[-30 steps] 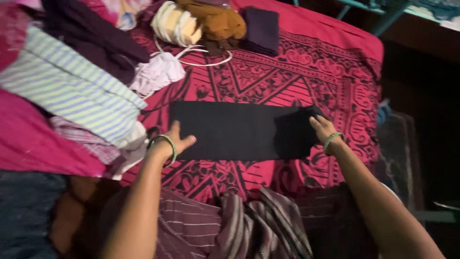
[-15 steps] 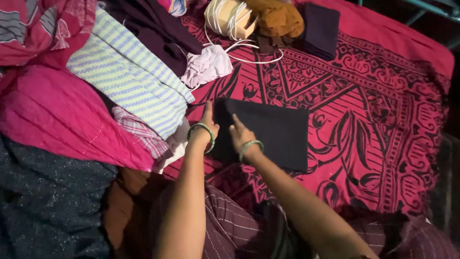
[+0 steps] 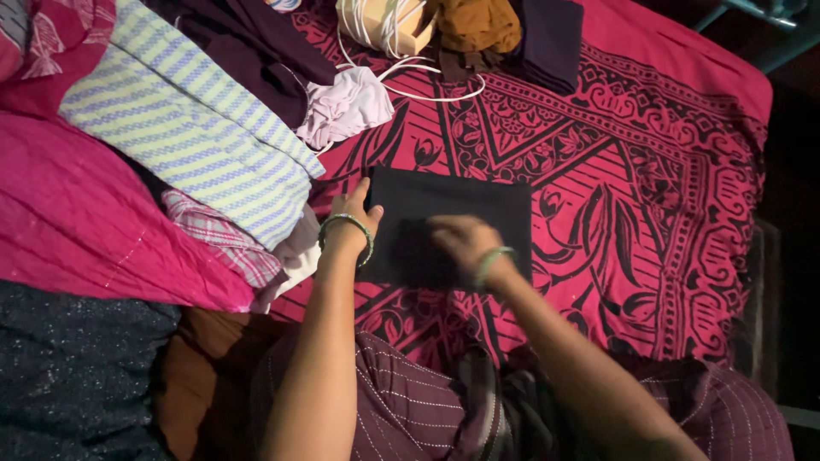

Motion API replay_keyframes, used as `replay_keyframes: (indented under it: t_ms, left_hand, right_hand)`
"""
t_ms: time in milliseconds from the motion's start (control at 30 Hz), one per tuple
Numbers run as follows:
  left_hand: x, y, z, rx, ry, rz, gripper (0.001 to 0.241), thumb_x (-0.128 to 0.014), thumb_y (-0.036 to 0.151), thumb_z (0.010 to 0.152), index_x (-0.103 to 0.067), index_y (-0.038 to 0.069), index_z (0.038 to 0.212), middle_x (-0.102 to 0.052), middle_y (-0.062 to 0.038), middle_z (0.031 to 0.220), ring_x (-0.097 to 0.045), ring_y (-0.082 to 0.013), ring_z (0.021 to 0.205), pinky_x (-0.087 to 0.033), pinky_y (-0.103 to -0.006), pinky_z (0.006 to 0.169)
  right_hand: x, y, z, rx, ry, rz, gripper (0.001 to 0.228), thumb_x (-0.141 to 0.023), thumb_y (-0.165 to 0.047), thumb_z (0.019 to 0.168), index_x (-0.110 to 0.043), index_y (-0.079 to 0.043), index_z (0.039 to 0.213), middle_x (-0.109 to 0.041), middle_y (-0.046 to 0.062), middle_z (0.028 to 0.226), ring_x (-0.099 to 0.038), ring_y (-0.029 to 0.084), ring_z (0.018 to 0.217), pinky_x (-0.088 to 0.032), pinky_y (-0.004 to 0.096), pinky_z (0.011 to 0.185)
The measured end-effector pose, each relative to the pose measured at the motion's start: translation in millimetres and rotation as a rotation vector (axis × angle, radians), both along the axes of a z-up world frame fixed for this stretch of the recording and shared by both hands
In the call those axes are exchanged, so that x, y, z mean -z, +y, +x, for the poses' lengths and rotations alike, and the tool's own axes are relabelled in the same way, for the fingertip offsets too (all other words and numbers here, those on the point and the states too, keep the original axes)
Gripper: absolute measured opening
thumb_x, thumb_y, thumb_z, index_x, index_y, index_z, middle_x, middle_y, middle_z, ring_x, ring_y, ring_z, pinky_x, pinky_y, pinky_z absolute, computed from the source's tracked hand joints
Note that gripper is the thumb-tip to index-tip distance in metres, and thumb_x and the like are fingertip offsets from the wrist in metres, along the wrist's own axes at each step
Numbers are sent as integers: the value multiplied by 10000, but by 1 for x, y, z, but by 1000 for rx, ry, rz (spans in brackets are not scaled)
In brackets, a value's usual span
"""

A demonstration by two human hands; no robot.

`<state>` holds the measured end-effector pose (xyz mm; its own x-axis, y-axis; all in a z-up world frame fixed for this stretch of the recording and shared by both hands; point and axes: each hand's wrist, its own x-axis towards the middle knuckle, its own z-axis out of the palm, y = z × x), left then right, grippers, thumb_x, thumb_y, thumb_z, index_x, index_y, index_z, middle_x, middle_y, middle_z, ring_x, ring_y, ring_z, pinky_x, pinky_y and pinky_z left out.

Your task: The person folds a black garment, then a light pink garment, and finally a white garment on a patterned bedsheet. Each item is smoothed, folded into a compact rectangle, and placed on the bed.

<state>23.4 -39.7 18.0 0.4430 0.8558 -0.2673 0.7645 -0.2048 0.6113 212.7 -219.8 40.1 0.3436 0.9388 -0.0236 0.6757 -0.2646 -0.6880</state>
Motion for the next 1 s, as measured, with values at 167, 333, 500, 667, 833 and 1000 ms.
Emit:
replay_keyframes:
  t_ms: [167,333,500,667,833,1000]
  left_hand:
    - [-28,-31,18,191,115,155,1008,-740,511,852,-121,299,1620,91,-249,1690,-29,-446,1539,-206,-578,1198]
    - [-17,-47,29,409,274,139,914,-560,598,955,-14,327,1636,135,-104,1713,93,-410,1570,-60,-650,1220]
    - [7,-38,22,397,304,146,864,-508,574,981,-30,295,1644,63,-33,1727,68,-371,1575,-54,-665,1217]
    - [14,-35,20,364,268,162,842,-502,572,971,-75,288,1638,17,-7,1730,40,-366,1573,-88,-650,1218]
    - [11,-35,20,346,264,183,840,-503,567,966,-78,296,1637,21,3,1731,44,-372,1572,-88,-651,1213]
    - [-4,-44,22,412,265,131,872,-519,645,949,-77,349,1639,59,11,1732,92,-396,1575,-29,-678,1217]
  right_hand:
    - [44,-78,111,466,-76,288,474,-713,-179,857,-621,-33,1300,-701,188,1171,-729,278,1035,-567,374,882]
    - [76,-102,112,658,-116,-5,347,-593,-336,1033,-707,-134,1291,-742,190,1156,-695,349,1076,-522,436,920]
    - [61,-52,99,719,56,160,472,-587,-313,994,-523,-144,1430,-702,201,1114,-679,345,1031,-502,418,905]
    - [57,-37,101,267,61,255,292,-569,-220,1088,-693,-161,1345,-785,135,1222,-733,206,1101,-547,334,978]
    - [60,-44,102,281,177,270,505,-604,-148,1031,-506,-170,1527,-709,159,1291,-642,160,1168,-483,295,1006]
    - [54,-54,112,415,117,1,577,-611,-159,1039,-462,-228,1592,-644,268,1246,-621,372,1158,-491,349,992]
